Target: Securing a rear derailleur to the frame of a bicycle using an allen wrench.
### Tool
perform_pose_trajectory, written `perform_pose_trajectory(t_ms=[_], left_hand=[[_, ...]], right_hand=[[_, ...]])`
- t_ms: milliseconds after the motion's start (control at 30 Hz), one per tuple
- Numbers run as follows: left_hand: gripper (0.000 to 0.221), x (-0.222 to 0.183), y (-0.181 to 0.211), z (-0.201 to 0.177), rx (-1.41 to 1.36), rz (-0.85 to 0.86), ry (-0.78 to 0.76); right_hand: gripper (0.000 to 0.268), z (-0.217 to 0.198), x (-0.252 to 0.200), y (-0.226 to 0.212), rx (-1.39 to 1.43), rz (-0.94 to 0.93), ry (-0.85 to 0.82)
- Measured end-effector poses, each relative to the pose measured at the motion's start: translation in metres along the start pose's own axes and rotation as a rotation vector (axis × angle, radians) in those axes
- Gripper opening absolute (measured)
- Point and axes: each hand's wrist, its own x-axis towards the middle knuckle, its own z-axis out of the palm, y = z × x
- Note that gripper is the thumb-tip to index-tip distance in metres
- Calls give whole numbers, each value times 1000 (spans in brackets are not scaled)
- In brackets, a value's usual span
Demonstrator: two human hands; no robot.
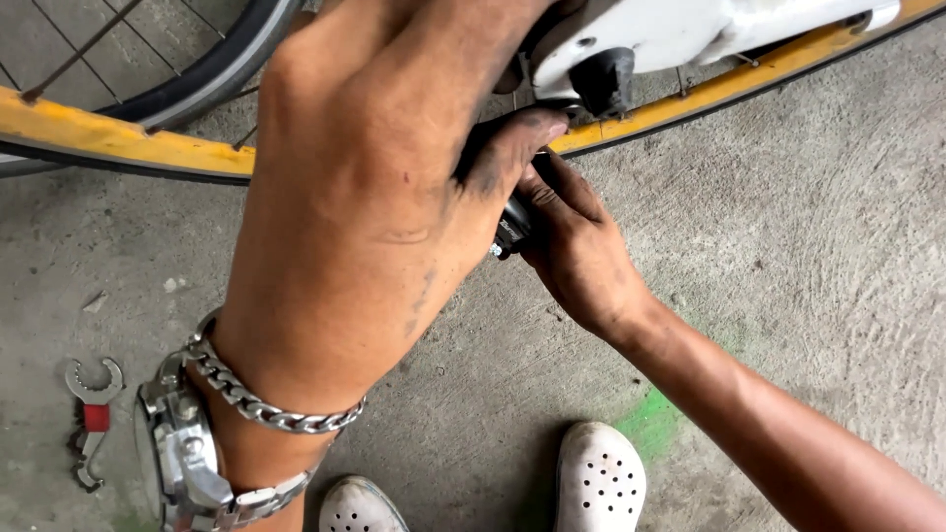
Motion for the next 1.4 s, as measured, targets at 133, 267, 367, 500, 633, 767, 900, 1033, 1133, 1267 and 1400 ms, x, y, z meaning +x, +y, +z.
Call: perform_pose_trajectory(t_ms=[133,267,367,500,633,767,900,1033,1133,1267,1400], left_hand=[[72,1,3,2,13,10,-4],[74,1,4,2,96,12,-9],[73,1,7,4,249,4,-29],[70,2,9,8,493,23,-25],[66,1,7,7,453,43,-14],[77,3,5,5,358,23,13],[66,7,10,3,453,34,1],[56,24,17,-5,647,79,-17],[71,37,19,-6,684,111,-60],[86,46,22,-5,787,95,-137],[77,51,24,3,615,88,-198]], right_hand=[[23,1,0,-1,-2,29,17],[18,1,3,-2,-43,44,34],[18,-2,6,1,-26,41,8],[54,-41,15,14,-1086,-584,-207],[46,-5,3,-16,-245,28,37],[34,-5,-7,-22,-433,-43,-3],[37,-5,-5,-26,-505,-33,4],[36,-14,-1,-21,-344,-126,-128],[32,-16,2,-23,-283,-131,-111],[38,-23,6,-35,-354,-97,-102],[46,-31,7,-44,-409,-113,-93]])
